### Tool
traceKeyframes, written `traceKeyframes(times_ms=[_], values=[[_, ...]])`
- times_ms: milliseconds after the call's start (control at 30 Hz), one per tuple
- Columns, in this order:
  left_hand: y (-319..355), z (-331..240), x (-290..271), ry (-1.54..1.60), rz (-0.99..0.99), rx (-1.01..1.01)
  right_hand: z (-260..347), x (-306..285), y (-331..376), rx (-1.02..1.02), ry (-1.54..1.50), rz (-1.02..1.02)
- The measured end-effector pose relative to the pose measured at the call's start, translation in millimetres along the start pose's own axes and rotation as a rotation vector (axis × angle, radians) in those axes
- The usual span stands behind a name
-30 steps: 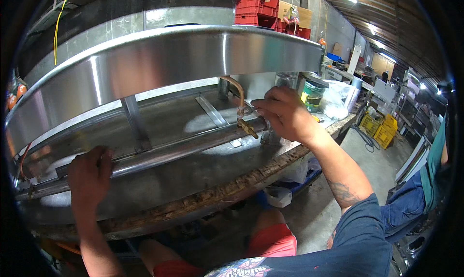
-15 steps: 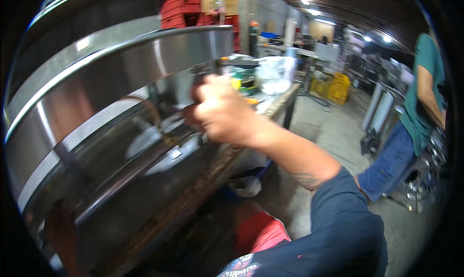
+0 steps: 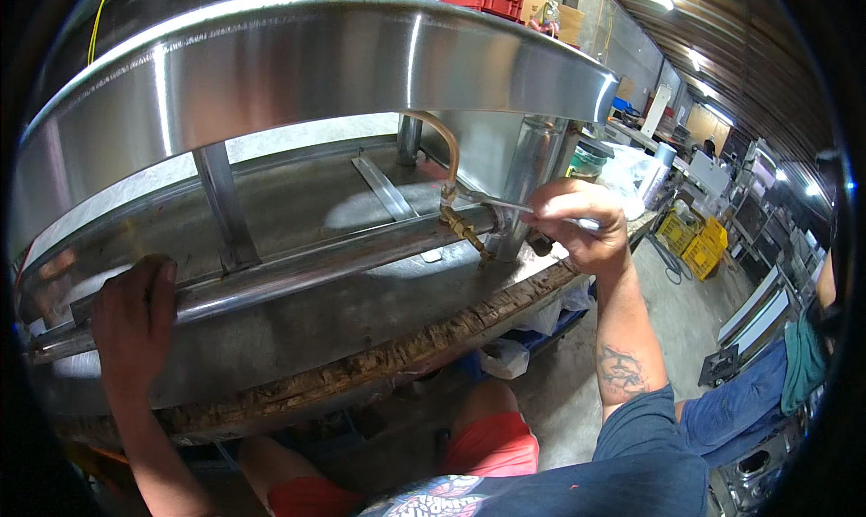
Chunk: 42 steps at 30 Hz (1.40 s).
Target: The person installs a copper pipe and brass valve onto a stainless steel sink unit. They align the pipe, secure the valve with a wrench, and tighten the connection. A second person is visible in the background working on another unit.
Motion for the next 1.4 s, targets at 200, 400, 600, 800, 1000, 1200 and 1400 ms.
traceKeyframes(times_ms=[200, 400, 600, 800, 1000, 1200, 1400], values=[[-1, 0, 3, 0.005, 0.029, -0.054, -13, -2, 3, 0.089, -0.101, 0.031], [-3, 5, 5, 0.006, 0.094, -0.117, -36, 3, 7, 0.16, -0.477, -0.033], [-1, 4, 3, -0.038, 0.029, -0.033, -47, 11, 12, 0.213, -0.558, -0.107], [-3, 3, 2, 0.028, 0.12, -0.145, -3, 14, -16, 0.199, 0.088, 0.016], [-2, -5, -2, -0.006, 0.07, -0.104, 67, 73, -94, -0.109, 0.823, 0.396], [-4, 1, -2, -0.065, 0.027, -0.03, 69, 62, -119, -0.07, 0.675, 0.303], [-1, 0, -1, -0.033, 0.011, -0.035, 9, 2, -3, 0.26, -0.634, -0.135]])
Point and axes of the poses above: each hand's wrist, its own y-axis away from the middle knuckle, its own x-axis out of the palm, z = x × y, the point moved 3 cm from there along -y, towards the middle knuckle, and after that the axes turned 10 degrees about z, right-handed, at the moved point
